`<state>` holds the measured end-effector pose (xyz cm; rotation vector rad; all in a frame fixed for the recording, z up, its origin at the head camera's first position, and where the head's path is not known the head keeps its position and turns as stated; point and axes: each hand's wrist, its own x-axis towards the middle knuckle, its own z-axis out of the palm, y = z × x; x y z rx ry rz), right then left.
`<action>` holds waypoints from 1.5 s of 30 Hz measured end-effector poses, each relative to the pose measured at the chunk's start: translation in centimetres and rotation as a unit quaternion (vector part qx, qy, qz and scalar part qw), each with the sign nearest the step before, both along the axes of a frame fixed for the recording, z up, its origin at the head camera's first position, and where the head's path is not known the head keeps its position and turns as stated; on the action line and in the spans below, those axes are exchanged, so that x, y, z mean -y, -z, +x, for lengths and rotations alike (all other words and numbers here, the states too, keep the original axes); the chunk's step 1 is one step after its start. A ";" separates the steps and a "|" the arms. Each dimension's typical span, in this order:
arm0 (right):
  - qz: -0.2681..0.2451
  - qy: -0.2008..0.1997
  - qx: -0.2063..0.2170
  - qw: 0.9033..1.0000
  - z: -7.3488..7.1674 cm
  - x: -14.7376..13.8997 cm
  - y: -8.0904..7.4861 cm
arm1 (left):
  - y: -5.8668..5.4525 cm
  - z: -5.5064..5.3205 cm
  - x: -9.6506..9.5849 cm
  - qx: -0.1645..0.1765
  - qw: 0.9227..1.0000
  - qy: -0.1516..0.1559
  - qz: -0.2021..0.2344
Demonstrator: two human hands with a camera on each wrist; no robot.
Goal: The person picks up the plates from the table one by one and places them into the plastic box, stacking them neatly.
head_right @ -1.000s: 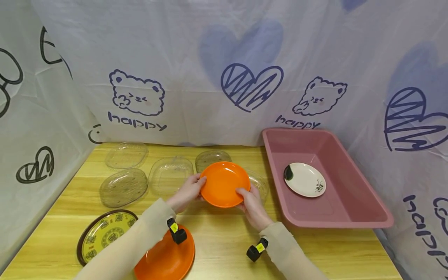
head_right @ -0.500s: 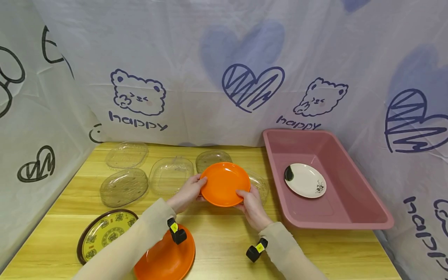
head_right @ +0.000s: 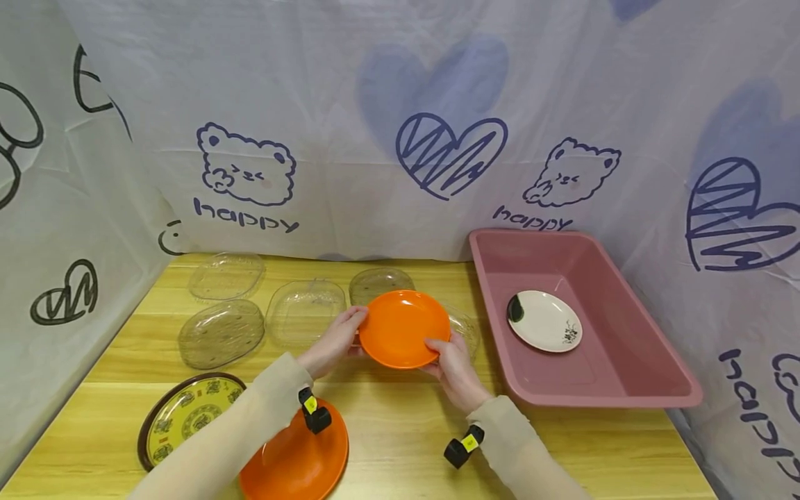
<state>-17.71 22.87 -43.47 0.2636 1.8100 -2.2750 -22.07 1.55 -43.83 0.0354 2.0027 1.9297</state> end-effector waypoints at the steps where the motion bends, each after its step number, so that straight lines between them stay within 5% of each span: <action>1: -0.002 -0.001 0.002 1.000 0.1 -0.1 -0.2 | 0.0 -0.1 0.0 0.000 1.000 0.001 0.003; 8: -0.005 -0.006 0.003 1.000 0.5 -1.2 -1.4 | -0.2 -0.1 0.1 -0.036 0.999 0.013 0.010; 19: -0.016 0.017 0.002 1.000 0.5 -3.5 -3.2 | -1.4 0.0 -1.5 -0.137 0.989 0.017 -0.061; 29: -0.026 0.020 -0.017 0.999 0.6 -6.5 -5.5 | -2.0 -0.2 -3.8 -0.240 0.961 0.039 -0.135; 38: -0.088 0.040 -0.024 0.995 -0.1 -9.7 -7.5 | -3.0 -0.1 -5.9 -0.293 0.937 0.066 -0.181; 45: -0.080 0.048 0.001 0.996 -0.7 -11.9 -8.3 | -3.3 0.2 -8.1 -0.335 0.904 0.102 -0.243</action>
